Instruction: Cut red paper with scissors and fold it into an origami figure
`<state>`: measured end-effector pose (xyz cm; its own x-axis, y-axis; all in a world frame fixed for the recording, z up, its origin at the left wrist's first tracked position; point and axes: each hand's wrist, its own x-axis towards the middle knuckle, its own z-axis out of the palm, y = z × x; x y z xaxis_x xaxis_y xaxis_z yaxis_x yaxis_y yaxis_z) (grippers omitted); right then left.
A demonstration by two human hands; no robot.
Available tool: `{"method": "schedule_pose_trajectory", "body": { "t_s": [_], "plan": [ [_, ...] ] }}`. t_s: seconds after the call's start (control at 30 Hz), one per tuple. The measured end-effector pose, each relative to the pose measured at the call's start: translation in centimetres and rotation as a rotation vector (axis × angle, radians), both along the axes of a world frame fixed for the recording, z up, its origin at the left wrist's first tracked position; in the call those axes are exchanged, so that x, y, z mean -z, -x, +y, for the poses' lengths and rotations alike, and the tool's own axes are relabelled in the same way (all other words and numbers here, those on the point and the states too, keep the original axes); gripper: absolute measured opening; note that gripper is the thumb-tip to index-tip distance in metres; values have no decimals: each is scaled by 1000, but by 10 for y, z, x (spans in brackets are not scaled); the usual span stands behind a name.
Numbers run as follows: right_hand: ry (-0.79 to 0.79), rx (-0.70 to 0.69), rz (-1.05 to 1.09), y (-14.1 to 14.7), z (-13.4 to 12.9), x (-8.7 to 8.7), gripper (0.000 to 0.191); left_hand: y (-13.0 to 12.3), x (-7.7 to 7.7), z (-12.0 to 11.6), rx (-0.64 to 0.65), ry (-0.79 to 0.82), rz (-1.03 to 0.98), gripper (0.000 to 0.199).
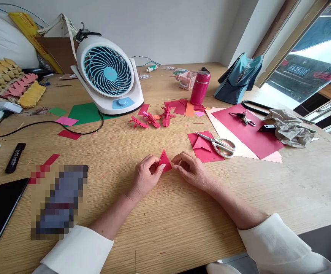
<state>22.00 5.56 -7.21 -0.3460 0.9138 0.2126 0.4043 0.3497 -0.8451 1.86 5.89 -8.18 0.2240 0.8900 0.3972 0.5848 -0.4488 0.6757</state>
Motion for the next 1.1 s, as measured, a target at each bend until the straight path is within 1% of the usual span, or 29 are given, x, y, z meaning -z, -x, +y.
{"method": "schedule_pose_trajectory", "body": {
  "t_s": [0.13, 0.27, 0.33, 0.43, 0.5, 0.6, 0.7, 0.8, 0.87, 0.93, 0.97, 1.03, 1.1],
  "plan": [
    [89, -32, 75, 3, -2, 1, 19, -1, 0, -2, 35, 96, -141, 14],
    [96, -71, 160, 5, -3, 3, 14, -2, 2, -5, 100, 209, -190, 15],
    [106, -85, 163, 5, -3, 3, 12, -1, 1, -5, 84, 203, -193, 15],
    [133, -94, 160, 5, -4, 1, 14, -1, -1, -3, -10, 123, -224, 15],
    [133, -108, 154, 4, -4, -1, 13, -1, -2, -1, -14, 111, -245, 13],
    [117, -132, 126, 5, -5, -2, 10, -3, -4, 0, 30, 159, -239, 4],
    [82, -137, 106, 4, -4, -2, 11, -4, -6, -1, -2, 183, -233, 8],
    [-29, -142, 55, 3, -4, -3, 12, -4, -5, -3, -44, 188, -243, 10],
    [-101, -173, -1, 2, -4, -4, 15, -5, -2, -4, -36, 206, -262, 9],
    [-137, -207, -61, 2, -4, -5, 20, -5, 1, -4, -16, 216, -295, 6],
    [-142, -216, -88, 2, -4, -6, 21, -5, 3, -5, -7, 213, -310, 7],
    [-138, -216, -132, 3, -5, -6, 24, -6, 4, -5, 21, 197, -308, 19],
    [-130, -210, -159, 4, -6, -6, 27, -6, 3, -5, 59, 161, -259, 27]
  ]
}}
